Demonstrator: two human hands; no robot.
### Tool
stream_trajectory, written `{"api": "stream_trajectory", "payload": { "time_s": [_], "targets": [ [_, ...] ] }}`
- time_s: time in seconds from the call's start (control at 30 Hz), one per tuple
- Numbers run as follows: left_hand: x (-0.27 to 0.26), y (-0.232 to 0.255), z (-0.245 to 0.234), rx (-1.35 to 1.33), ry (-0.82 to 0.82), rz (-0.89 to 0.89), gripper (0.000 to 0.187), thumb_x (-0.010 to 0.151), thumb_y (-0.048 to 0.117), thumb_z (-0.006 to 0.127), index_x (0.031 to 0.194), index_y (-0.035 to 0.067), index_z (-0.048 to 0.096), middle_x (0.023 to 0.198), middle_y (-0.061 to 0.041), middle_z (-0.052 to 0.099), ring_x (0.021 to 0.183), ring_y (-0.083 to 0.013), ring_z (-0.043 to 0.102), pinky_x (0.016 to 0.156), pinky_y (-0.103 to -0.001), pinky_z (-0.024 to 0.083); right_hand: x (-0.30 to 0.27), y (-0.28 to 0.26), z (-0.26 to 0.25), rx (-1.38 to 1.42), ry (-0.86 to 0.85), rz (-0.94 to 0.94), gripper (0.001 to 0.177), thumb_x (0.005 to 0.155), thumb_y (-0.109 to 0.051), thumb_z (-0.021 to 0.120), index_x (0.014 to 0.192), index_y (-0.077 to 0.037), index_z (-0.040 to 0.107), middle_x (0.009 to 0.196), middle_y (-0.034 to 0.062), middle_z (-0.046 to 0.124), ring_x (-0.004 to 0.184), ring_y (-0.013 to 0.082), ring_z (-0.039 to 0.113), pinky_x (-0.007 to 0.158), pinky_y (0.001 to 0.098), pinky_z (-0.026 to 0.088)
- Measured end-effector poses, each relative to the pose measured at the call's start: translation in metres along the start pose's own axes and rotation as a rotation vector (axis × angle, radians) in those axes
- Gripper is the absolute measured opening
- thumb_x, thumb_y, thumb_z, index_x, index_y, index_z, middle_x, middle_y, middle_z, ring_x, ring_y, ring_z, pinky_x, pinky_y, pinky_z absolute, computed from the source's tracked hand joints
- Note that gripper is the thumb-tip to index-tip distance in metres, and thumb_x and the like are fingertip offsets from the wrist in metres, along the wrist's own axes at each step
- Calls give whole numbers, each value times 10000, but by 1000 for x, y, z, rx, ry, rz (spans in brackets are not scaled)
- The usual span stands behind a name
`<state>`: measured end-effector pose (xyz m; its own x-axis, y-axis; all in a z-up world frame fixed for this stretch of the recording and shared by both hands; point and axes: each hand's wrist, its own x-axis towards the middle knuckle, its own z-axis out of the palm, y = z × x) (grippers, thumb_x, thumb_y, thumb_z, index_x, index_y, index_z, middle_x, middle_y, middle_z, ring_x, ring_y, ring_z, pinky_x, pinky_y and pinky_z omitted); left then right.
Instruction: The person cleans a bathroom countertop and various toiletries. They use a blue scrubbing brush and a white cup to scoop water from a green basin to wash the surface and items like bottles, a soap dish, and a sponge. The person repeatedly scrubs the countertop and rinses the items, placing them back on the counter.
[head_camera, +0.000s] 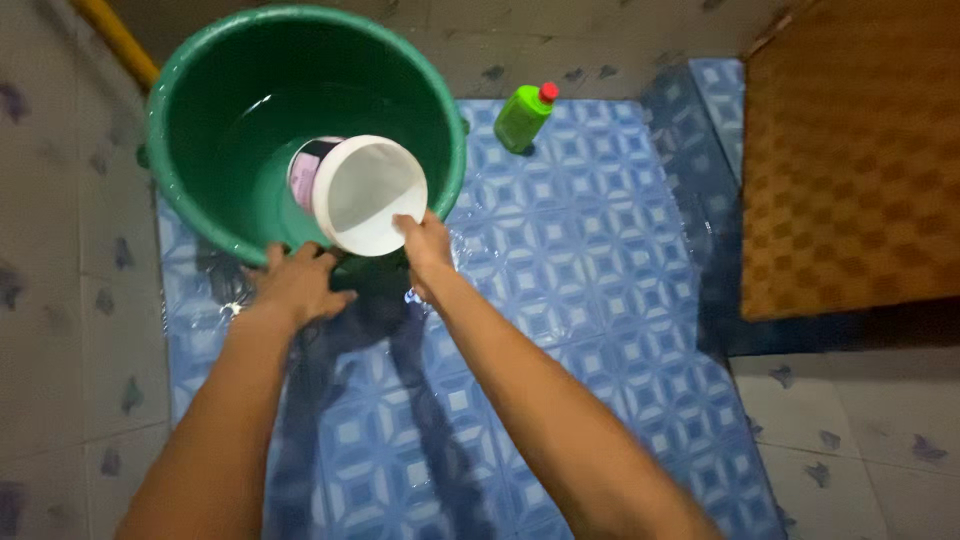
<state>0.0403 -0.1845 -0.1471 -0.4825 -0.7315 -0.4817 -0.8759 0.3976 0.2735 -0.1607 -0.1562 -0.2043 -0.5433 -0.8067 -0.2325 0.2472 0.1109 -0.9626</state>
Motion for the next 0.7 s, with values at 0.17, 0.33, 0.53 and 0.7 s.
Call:
{"api": "stream_trajectory", "payload": {
  "time_s": [0.17,0.33,0.53,0.7],
  "targets": [
    [-8,8,-8,-64,25,-9,761,874,727,564,1511,319,482,1607,-38,383,1527,-405,204,1158,-805,123,-14,-16,8,-60,88,113,392,871,-139,637,1253,-54,662,1088,131,740,908,226,703,723,380,564],
    [-12,18,-7,-78,-2,-56,792,858,705,562,1544,332,427,1651,-44,295,1560,-365,124,1172,-785,56,-18,-26,12,-186,85,152,362,893,-183,645,1235,-68,671,1048,117,735,829,224,675,617,382,513],
    [-12,17,9,-46,14,-58,781,866,632,597,1558,328,401,1673,-47,249,1574,-352,95,1178,-760,63,-11,-11,-2,-65,-38,218,397,911,-185,613,1304,-135,598,1084,81,712,885,182,647,631,363,478],
    [-37,32,18,7,20,-55,768,872,593,615,1547,295,401,1669,-76,222,1568,-359,72,1175,-755,29,-13,24,-18,-36,-49,52,413,916,-121,626,1317,-23,612,1144,125,726,992,229,680,834,377,532]
  ]
}}
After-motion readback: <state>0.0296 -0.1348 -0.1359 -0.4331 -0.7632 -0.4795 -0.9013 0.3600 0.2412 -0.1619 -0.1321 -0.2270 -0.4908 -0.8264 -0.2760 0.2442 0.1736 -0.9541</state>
